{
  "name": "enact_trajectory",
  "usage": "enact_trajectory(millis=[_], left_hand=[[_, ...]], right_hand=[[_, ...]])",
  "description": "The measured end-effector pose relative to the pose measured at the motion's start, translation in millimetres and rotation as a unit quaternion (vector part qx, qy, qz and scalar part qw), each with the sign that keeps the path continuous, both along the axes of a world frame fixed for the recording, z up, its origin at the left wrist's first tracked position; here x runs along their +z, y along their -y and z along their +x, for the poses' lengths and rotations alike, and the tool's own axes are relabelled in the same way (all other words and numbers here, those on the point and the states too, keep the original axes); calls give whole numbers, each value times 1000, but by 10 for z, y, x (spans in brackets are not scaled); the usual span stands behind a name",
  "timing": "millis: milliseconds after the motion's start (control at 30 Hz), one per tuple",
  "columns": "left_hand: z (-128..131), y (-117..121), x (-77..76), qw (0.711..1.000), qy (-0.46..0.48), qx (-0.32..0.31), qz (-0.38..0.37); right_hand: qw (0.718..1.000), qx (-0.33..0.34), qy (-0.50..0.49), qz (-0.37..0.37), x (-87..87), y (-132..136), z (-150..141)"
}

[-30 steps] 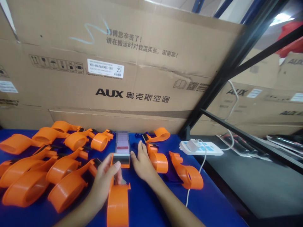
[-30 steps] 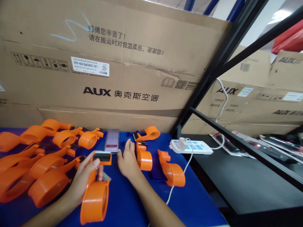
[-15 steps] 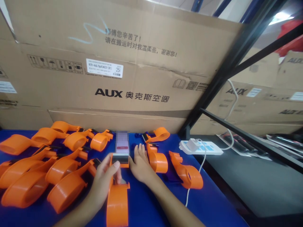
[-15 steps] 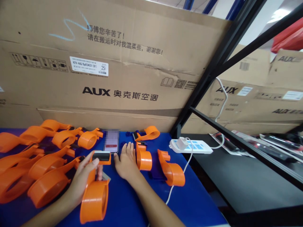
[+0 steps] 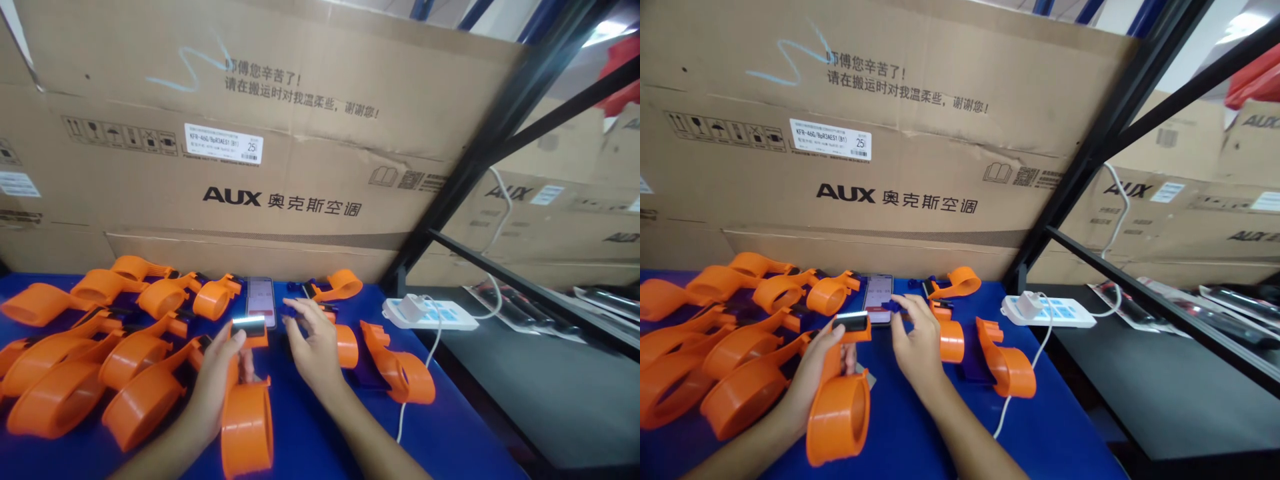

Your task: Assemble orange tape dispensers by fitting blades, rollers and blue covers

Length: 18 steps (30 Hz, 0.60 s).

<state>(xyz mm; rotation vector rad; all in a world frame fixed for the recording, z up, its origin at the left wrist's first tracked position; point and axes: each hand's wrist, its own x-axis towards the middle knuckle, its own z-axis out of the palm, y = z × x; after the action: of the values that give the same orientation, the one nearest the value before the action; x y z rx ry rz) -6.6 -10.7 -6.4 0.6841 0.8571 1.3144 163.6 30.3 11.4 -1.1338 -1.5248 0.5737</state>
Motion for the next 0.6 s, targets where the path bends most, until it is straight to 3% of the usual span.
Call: enact_trajectory(millis=[167,300,433,500,600], left_hand=[[-3,-21,-26,1000,13,-7,-11],[-8,-38,-46,1000,10,-5,-20],[-6,-48,-38,999,6,-1,-34],[-4,-51,-33,999,1,-6,-37],[2,-51,-25,999,-3,-11,-39]], right_hand=[[977,97,-168,-92,9,22,-16],[905,191,-338,-176,74,89,-94],[840,246,-395,-279,141,160,-153],[836,263,-382,-293,131,175,-164],[869,239,-342,-266,62,156,-170]])
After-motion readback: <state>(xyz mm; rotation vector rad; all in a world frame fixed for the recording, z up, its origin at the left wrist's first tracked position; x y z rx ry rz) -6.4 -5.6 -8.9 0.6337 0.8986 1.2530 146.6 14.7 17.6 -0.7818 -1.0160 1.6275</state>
